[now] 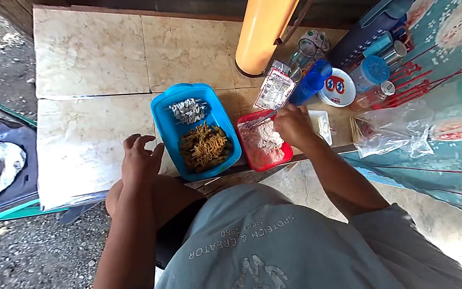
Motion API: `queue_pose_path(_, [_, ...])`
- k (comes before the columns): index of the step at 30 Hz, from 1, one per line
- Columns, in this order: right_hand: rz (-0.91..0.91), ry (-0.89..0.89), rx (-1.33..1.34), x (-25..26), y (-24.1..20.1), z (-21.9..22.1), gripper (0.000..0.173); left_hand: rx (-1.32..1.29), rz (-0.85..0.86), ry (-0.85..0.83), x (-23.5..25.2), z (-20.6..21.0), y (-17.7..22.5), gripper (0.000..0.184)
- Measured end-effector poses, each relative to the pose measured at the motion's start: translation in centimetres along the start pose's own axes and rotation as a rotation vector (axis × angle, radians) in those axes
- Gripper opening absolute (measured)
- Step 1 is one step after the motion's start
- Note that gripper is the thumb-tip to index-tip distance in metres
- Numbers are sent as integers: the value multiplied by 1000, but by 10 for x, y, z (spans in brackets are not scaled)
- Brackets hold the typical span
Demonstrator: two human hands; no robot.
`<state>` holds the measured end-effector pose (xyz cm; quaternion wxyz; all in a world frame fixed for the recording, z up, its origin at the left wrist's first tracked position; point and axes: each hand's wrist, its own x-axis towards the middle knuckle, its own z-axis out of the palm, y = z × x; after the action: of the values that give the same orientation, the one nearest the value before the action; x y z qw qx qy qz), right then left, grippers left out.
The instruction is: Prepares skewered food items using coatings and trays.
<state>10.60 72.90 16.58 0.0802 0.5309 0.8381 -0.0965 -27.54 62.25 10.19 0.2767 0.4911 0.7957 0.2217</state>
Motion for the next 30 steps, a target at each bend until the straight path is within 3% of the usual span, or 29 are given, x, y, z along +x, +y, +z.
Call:
queue_pose_path(3, [11,229,90,-20,8,-19,15,1,10,4,-2,0,-1,34])
queue_pose_path(6, [-74,580,192,-29,15,-11,15,4,24,10,-2,1,0,34])
queue_pose_path(11, [-119,768,223,-35,16,3,15,3,29,12,-4,2,2,34])
queue_pose_path(18, [-146,834,305,-54,10,-25,16,7,35,6,-2,3,1,35])
queue_pose_path(23, [4,598,446,-20,24,29,18,19,46,-5,-1,2,0,36])
queue_pose_path(30, [-34,641,418,-8,24,22,16,30,39,-3,-1,2,-1,35])
